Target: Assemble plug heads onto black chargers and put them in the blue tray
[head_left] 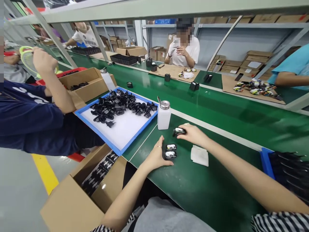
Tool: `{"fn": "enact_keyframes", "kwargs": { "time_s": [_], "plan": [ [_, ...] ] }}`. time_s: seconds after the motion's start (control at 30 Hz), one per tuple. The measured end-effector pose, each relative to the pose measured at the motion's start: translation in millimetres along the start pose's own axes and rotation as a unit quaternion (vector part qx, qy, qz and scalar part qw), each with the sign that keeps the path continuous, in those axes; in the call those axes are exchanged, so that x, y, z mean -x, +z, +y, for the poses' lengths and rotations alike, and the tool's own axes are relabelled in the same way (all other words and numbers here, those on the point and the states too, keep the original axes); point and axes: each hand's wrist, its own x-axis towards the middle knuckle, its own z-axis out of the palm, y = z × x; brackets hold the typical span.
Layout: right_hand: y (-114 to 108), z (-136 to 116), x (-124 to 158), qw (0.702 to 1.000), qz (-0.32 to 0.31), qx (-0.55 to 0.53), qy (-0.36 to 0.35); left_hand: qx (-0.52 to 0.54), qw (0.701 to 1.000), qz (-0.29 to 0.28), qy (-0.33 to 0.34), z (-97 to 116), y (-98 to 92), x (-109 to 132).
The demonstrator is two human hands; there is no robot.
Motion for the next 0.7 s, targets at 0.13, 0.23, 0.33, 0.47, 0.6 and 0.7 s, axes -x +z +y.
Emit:
{"fn": "enact_keyframes", "kwargs": {
  "time_s": [0.13, 0.23, 0.33, 0.47, 0.6, 0.7],
  "plan": [
    [18.5, -19.7, -1.2, 0.985, -0.129, -0.103, -0.043, 0.019, 1.000, -0.003, 0.014, -2.9, -1.8, 0.7],
    [3.4, -4.4, -1.2, 0.960, -0.208, -0.182, -0.036, 0.018, 0.999, -0.031, 0.027, -3.8, -2.2, -2.3],
    [-12.7, 15.7, 14.5, 0.978, -0.169, -0.094, 0.073, 0.012, 0.997, -0.054, 0.052, -5.0, -3.3, -6.1],
    [-8.1, 30.6, 54.6, 0.962, -0.204, 0.046, 0.176, 0.020, 0.995, -0.061, 0.075, -5.3, -2.5, -10.0],
    [0.1, 29.8, 69.0, 0.949, -0.270, 0.020, 0.162, 0.031, 0.996, -0.050, 0.063, -6.1, 2.2, -12.8],
    [0.8, 18.8, 46.9, 0.974, -0.197, -0.006, 0.115, 0.030, 0.997, -0.045, 0.060, -7.8, 4.7, -14.3]
  ]
}}
